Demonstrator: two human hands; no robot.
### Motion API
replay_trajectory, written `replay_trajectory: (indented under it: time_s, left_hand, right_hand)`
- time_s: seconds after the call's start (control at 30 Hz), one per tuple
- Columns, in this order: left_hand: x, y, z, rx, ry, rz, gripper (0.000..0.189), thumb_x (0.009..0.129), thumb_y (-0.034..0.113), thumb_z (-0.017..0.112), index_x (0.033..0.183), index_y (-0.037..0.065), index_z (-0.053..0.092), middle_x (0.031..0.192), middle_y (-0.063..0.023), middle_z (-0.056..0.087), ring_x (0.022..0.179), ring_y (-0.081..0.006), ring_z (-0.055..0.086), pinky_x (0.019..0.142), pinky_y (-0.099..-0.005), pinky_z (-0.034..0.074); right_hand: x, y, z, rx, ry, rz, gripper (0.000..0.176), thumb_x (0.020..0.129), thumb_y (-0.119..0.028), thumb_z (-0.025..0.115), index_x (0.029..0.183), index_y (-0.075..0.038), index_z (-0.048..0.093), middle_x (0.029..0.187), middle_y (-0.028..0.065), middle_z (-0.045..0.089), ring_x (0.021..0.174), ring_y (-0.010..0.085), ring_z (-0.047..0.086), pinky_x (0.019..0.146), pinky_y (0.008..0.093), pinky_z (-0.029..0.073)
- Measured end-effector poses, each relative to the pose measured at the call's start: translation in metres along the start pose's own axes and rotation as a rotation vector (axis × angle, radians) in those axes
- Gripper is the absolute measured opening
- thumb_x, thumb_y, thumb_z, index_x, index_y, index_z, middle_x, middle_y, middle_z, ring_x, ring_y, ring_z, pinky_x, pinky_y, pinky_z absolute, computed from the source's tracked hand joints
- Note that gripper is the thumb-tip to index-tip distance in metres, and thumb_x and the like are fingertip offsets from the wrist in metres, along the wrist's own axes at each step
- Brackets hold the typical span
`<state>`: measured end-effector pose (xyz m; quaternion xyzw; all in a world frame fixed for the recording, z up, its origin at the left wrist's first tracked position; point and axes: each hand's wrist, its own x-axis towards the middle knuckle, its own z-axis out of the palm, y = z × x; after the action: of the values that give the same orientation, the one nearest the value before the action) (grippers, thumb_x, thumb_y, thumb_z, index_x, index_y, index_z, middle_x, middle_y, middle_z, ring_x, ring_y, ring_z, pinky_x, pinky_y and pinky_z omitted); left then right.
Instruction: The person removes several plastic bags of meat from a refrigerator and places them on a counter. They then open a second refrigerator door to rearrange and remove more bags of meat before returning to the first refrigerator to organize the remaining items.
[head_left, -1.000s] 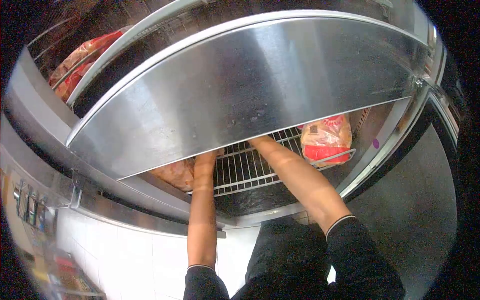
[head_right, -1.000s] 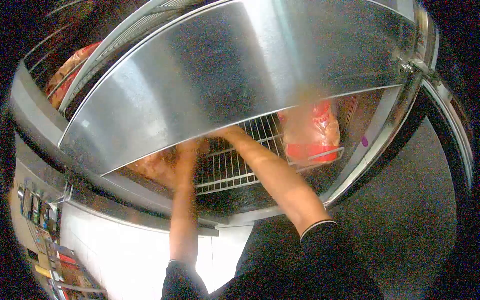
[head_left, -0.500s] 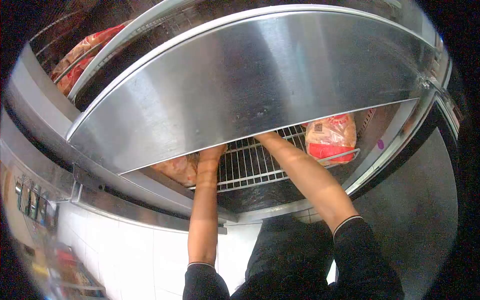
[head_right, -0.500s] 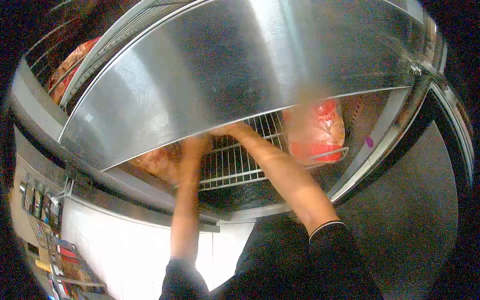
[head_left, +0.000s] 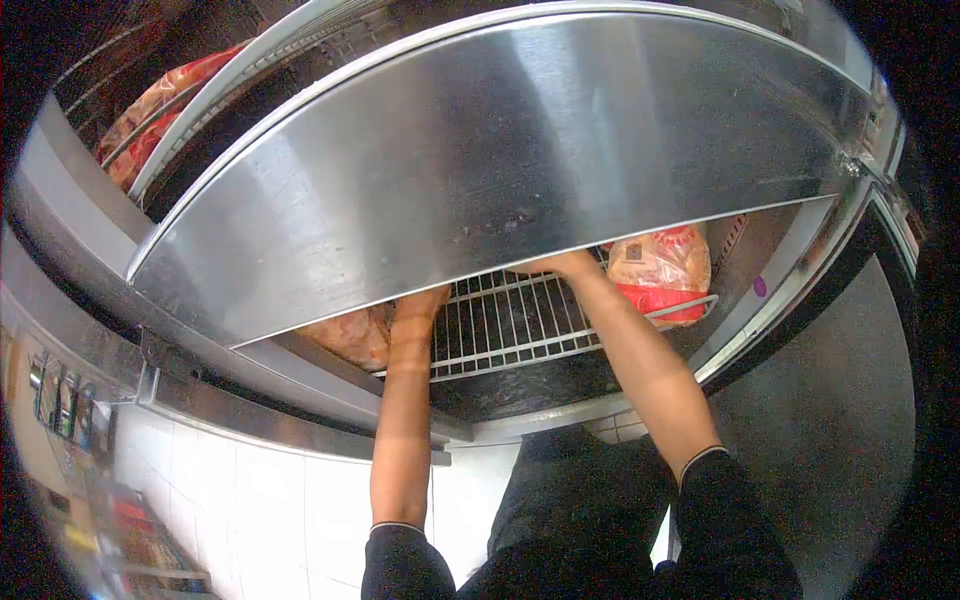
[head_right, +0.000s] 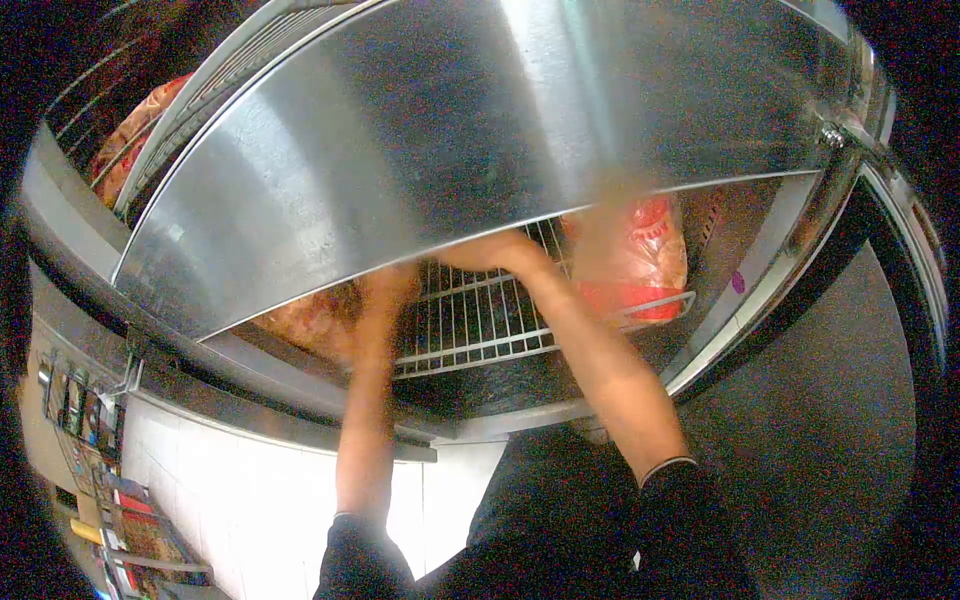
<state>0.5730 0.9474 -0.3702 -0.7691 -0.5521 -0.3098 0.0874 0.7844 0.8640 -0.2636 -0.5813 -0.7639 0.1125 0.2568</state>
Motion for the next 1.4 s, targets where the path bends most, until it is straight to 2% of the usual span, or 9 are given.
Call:
replay_trajectory:
  time_s: [0.4,0.47,0.53,0.67,1.03,1.1,1.23,1.3,1.4]
  left_hand:
    - [-0.044,0.117,-0.061,-0.305,-0.239,0.261,0.037,0.092,0.032,0.066,0.117,0.005,0.064,0.111,-0.0206,0.067,0.109,-0.0401,0.061,0.097,-0.0496,0.045]
    - [-0.062,0.128,-0.059,-0.504,-0.228,0.545,0.038,0.091,0.032,0.068,0.117,0.005,0.065,0.114,-0.0178,0.067,0.112,-0.0376,0.06,0.098,-0.046,0.044]
    - [-0.084,0.125,-0.056,-0.499,-0.301,0.51,0.039,0.093,0.035,0.066,0.117,0.004,0.065,0.117,-0.0185,0.066,0.116,-0.037,0.059,0.103,-0.0464,0.041]
    - [-0.105,0.109,-0.073,-0.489,-0.377,0.368,0.04,0.094,0.036,0.064,0.117,0.003,0.066,0.12,-0.0178,0.065,0.118,-0.0348,0.058,0.107,-0.0458,0.039]
    - [-0.14,0.063,-0.072,-0.214,-0.059,0.318,0.033,0.09,0.028,0.068,0.113,0.004,0.065,0.11,-0.0127,0.066,0.107,-0.0302,0.059,0.101,-0.0463,0.037]
    - [-0.15,0.059,-0.064,-0.173,0.038,0.326,0.035,0.088,0.026,0.069,0.116,0.006,0.063,0.108,-0.0097,0.064,0.105,-0.0295,0.056,0.097,-0.0432,0.036]
    - [-0.156,0.058,-0.065,-0.208,0.109,0.361,0.04,0.084,0.033,0.072,0.114,0.007,0.063,0.107,-0.0109,0.063,0.104,-0.0334,0.054,0.094,-0.047,0.037]
    - [-0.156,0.062,-0.063,-0.19,0.139,0.373,0.04,0.084,0.033,0.071,0.113,0.008,0.063,0.106,-0.0106,0.062,0.103,-0.0333,0.054,0.093,-0.0476,0.036]
    - [-0.156,0.069,-0.058,-0.139,0.17,0.372,0.038,0.081,0.031,0.073,0.109,0.008,0.062,0.103,-0.0109,0.061,0.101,-0.0331,0.054,0.089,-0.0485,0.036]
  right_hand:
    - [-0.194,0.106,0.014,1.833,-0.068,-0.419,0.052,0.096,-0.042,0.058,0.119,0.004,0.057,0.104,0.0199,0.068,0.087,0.0287,0.069,0.078,0.0382,0.058]
    - [-0.218,0.123,0.035,1.629,-0.174,-0.041,0.041,0.095,-0.035,0.064,0.112,0.002,0.061,0.1,0.0169,0.069,0.085,0.0245,0.069,0.077,0.0373,0.057]
    - [-0.233,0.117,0.075,0.696,0.057,0.06,0.03,0.092,-0.02,0.071,0.112,0.001,0.062,0.1,0.0152,0.069,0.083,0.0201,0.068,0.075,0.0367,0.058]
    - [-0.28,0.124,0.1,1.305,-0.016,0.472,0.027,0.088,-0.007,0.075,0.111,0.0,0.062,0.105,0.0099,0.07,0.093,0.0169,0.069,0.085,0.0318,0.055]
    - [-0.376,0.086,0.049,0.895,0.198,0.598,0.022,0.089,-0.009,0.073,0.108,-0.005,0.064,0.1,0.0055,0.07,0.095,0.0165,0.067,0.085,0.0319,0.053]
    - [-0.389,0.044,0.015,0.541,0.262,0.533,0.022,0.085,-0.007,0.075,0.105,-0.004,0.065,0.098,0.0069,0.07,0.095,0.0172,0.067,0.084,0.0323,0.053]
    - [-0.443,-0.027,-0.059,-0.238,0.982,0.126,0.021,0.091,-0.02,0.068,0.102,-0.003,0.066,0.099,0.014,0.069,0.095,0.0286,0.066,0.087,0.0406,0.053]
    - [-0.475,-0.036,-0.107,-0.46,1.289,-0.383,0.027,0.101,-0.019,0.052,0.113,0.002,0.062,0.113,0.021,0.067,0.104,0.0346,0.065,0.094,0.0459,0.052]
    - [-0.48,-0.059,-0.145,-0.507,1.492,-0.465,0.031,0.104,-0.02,0.045,0.119,0.003,0.06,0.125,0.0235,0.063,0.118,0.0364,0.059,0.1,0.0483,0.049]
